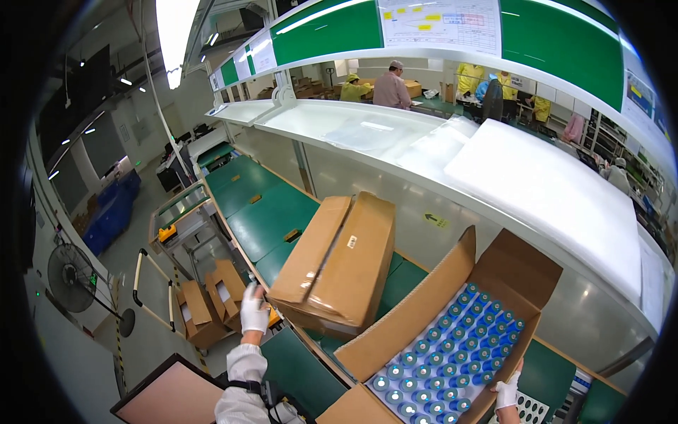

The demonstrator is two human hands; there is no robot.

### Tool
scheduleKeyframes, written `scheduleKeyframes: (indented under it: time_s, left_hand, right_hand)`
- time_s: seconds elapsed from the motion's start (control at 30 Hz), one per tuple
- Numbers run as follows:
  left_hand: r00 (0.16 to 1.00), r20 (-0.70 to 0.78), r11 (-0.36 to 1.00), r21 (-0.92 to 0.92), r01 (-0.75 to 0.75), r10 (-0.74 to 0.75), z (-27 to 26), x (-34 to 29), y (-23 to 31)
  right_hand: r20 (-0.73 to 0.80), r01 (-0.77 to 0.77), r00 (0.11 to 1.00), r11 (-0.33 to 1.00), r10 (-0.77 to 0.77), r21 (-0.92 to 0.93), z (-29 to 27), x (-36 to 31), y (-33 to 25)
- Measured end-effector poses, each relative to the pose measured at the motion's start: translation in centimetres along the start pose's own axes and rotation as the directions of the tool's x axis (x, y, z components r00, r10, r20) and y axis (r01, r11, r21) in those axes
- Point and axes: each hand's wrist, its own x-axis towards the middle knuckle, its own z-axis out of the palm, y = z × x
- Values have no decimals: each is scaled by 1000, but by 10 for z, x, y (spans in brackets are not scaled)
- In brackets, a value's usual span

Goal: The person transfers batteries from a box into a tray, scans each battery with a handheld scanner, and then uses a computer mouse and keyboard.

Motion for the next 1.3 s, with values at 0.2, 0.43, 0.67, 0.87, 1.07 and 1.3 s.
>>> scheduleKeyframes:
  time_s: [0.2,0.43,0.67,0.87,1.07,1.3]
  left_hand:
    - [922,309,922,231,-311,233,14,-73,182]
    - [875,-209,889,251,-383,436,95,-49,149]
    - [883,-137,880,242,-409,448,66,1,58]
    - [945,-160,955,129,-266,284,55,41,31]
    - [992,-88,979,191,-70,88,33,25,63]
    - [993,-94,977,204,-56,77,19,-2,98]
  right_hand:
    - [-39,109,993,994,-109,5,-15,5,22]
    - [-11,72,997,997,-72,-6,-9,-4,12]
    - [89,-32,995,999,35,-33,6,-8,-21]
    - [130,4,992,998,4,-55,7,-6,-33]
    - [128,-96,986,994,102,-55,33,2,-65]
    - [55,-34,998,995,28,95,84,9,-68]
